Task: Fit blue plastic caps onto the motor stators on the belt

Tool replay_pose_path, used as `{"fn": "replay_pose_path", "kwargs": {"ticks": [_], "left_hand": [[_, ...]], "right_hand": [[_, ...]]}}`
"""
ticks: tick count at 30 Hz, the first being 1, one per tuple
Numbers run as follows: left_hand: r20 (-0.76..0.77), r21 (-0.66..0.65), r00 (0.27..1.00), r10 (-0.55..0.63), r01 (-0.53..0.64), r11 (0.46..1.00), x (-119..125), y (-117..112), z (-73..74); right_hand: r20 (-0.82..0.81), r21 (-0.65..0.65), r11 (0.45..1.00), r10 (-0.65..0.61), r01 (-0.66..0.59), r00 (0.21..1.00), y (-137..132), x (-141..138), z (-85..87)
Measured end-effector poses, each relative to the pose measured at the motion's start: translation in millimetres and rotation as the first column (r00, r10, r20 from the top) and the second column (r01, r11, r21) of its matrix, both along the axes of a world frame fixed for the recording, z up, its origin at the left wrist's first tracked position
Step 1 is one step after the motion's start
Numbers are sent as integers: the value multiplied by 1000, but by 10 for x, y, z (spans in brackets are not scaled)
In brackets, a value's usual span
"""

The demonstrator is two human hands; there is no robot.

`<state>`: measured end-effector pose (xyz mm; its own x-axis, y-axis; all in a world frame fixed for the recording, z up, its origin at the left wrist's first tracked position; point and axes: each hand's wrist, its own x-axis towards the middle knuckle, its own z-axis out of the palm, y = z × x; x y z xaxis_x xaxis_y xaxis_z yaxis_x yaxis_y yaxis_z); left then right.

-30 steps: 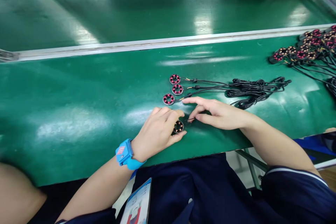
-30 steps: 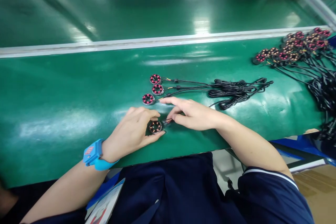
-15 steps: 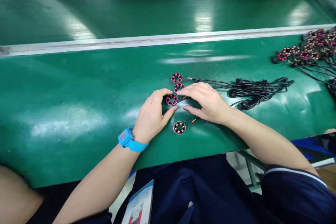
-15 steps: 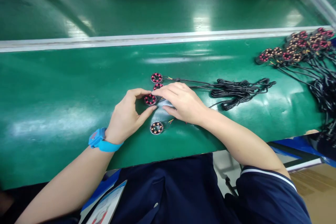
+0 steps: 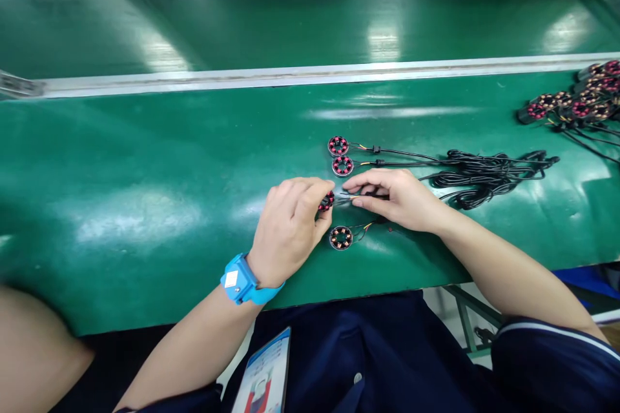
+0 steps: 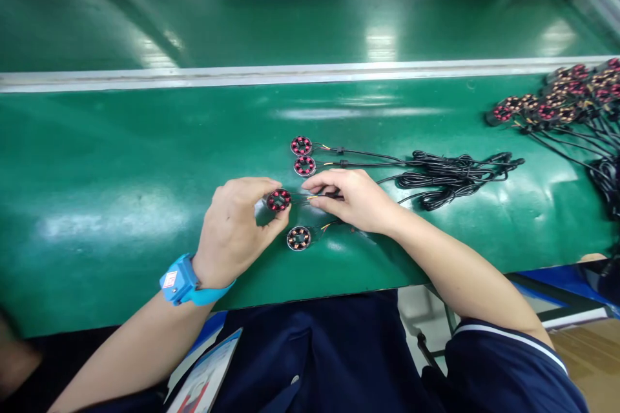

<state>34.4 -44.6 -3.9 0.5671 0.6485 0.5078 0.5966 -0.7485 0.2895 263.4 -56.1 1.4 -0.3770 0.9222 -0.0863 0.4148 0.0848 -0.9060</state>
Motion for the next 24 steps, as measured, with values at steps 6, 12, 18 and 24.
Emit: {"fn": "replay_pose_path", "kwargs": {"ticks": [6,12,18,24], "left_hand": [[72,-118,997,-11,20,993,-5,3,-46],[141,-184,988,-59,85,979,35,-41,-78],[101,-182,991,-91,109,977,75,-77,-54],[11,-473,984,-179,163,866,-21,5,-3]], "right_hand": [[-173,-260,965,-11,-35,985,32,44,-14],[-273,-375,927,-96,-14,957,40,20,74],[-221,-342,940,-74,-6,972,-3,-33,66],[-30,-204,978,44,-49,999,-66,-19,89]]}}
